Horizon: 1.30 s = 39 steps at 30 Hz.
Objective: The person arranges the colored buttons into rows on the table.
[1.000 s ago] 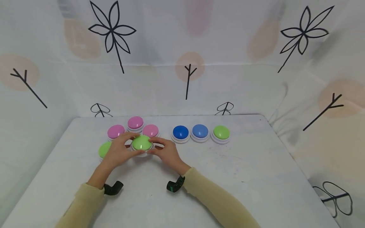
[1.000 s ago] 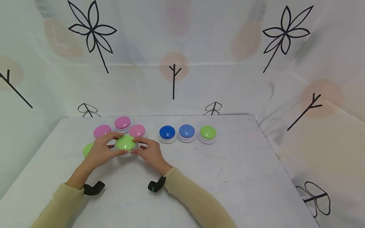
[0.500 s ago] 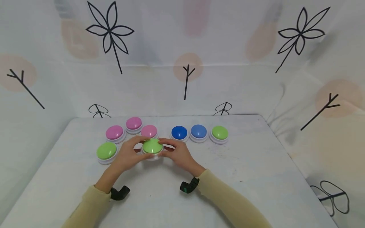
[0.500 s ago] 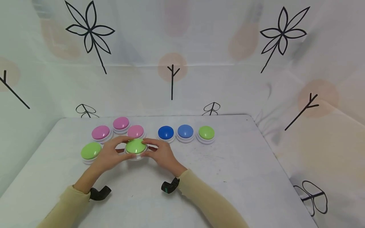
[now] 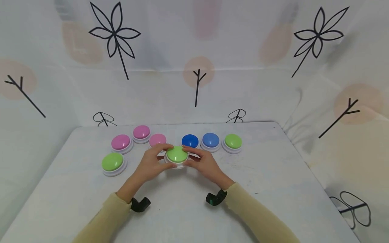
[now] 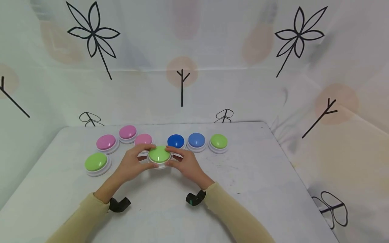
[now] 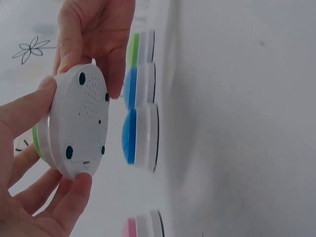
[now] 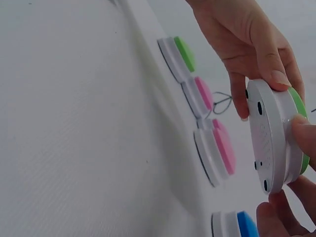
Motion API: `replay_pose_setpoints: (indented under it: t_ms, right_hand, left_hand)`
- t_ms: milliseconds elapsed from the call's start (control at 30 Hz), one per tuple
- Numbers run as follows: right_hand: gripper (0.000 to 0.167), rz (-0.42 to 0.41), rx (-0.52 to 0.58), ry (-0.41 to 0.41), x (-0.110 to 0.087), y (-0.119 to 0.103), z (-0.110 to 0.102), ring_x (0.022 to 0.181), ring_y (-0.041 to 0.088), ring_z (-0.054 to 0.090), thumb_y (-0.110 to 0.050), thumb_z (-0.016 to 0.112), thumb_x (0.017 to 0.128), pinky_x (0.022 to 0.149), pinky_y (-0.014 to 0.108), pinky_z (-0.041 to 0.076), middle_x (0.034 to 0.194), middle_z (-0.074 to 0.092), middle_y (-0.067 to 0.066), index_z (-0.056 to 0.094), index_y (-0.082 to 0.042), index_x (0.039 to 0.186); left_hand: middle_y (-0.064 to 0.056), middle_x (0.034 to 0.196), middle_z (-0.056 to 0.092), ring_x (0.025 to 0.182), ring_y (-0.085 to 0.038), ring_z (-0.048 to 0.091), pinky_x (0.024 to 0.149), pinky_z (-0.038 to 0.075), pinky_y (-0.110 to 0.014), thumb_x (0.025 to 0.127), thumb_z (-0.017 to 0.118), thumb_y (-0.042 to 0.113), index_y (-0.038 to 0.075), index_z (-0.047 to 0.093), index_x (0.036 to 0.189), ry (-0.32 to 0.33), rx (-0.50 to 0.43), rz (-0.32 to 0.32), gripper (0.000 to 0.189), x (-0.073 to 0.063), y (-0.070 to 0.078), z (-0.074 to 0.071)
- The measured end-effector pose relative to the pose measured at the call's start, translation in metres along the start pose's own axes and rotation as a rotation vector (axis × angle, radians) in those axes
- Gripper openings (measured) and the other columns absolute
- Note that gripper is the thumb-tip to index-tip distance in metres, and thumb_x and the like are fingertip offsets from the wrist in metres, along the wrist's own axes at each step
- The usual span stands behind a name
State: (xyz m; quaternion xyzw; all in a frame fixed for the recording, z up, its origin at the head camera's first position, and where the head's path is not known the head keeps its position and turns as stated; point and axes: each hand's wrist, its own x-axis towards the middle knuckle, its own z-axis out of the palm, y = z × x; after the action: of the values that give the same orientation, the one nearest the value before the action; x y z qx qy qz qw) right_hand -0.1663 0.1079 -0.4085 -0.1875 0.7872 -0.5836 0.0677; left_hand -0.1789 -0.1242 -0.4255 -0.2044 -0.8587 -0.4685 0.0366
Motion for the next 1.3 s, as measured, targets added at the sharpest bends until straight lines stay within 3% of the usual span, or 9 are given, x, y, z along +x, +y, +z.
replay_pose_setpoints:
  t_ms: [433, 700, 1033, 1300]
  right_hand:
    - [0.051, 0.029, 0.026, 0.067, -0.011, 0.012, -0.033, 0.140, 0.025, 0.042, -0.008, 0.074, 0.090, 0.108, 0.045, 0.040, 0.147, 0.051, 0.010, 0.058, 0.000, 0.137]
    - [0.053, 0.057, 0.035, 0.146, -0.017, 0.051, -0.055, 0.136, 0.027, 0.046, -0.009, 0.076, 0.088, 0.107, 0.041, 0.041, 0.144, 0.053, 0.010, 0.059, -0.004, 0.138]
    - [0.050, 0.065, -0.009, 0.209, -0.035, 0.063, -0.085, 0.136, 0.024, 0.046, -0.017, 0.078, 0.088, 0.105, 0.031, 0.042, 0.143, 0.055, 0.008, 0.062, -0.007, 0.135]
    - [0.053, 0.111, -0.036, 0.222, -0.053, 0.071, -0.105, 0.136, 0.025, 0.045, -0.021, 0.079, 0.087, 0.104, 0.028, 0.042, 0.145, 0.053, 0.007, 0.062, -0.007, 0.135]
  left_hand:
    - [0.001, 0.129, 0.061, 0.121, -0.020, 0.055, 0.088, 0.057, -0.039, 0.075, 0.090, 0.025, 0.016, 0.067, 0.125, 0.045, -0.059, 0.022, 0.056, 0.024, 0.013, 0.043]
    - [0.002, 0.132, 0.059, 0.122, -0.017, 0.054, 0.089, 0.055, -0.029, 0.077, 0.088, 0.026, 0.014, 0.067, 0.126, -0.028, -0.075, 0.054, 0.054, 0.040, 0.018, 0.069]
    - [-0.003, 0.139, 0.056, 0.128, -0.020, 0.051, 0.092, 0.054, -0.028, 0.086, 0.081, 0.023, 0.012, 0.065, 0.131, -0.136, -0.150, 0.080, 0.050, 0.056, 0.027, 0.099]
    - [-0.001, 0.137, 0.057, 0.126, -0.016, 0.053, 0.091, 0.053, -0.025, 0.086, 0.080, 0.018, 0.013, 0.066, 0.129, -0.185, -0.186, 0.049, 0.045, 0.066, 0.031, 0.126]
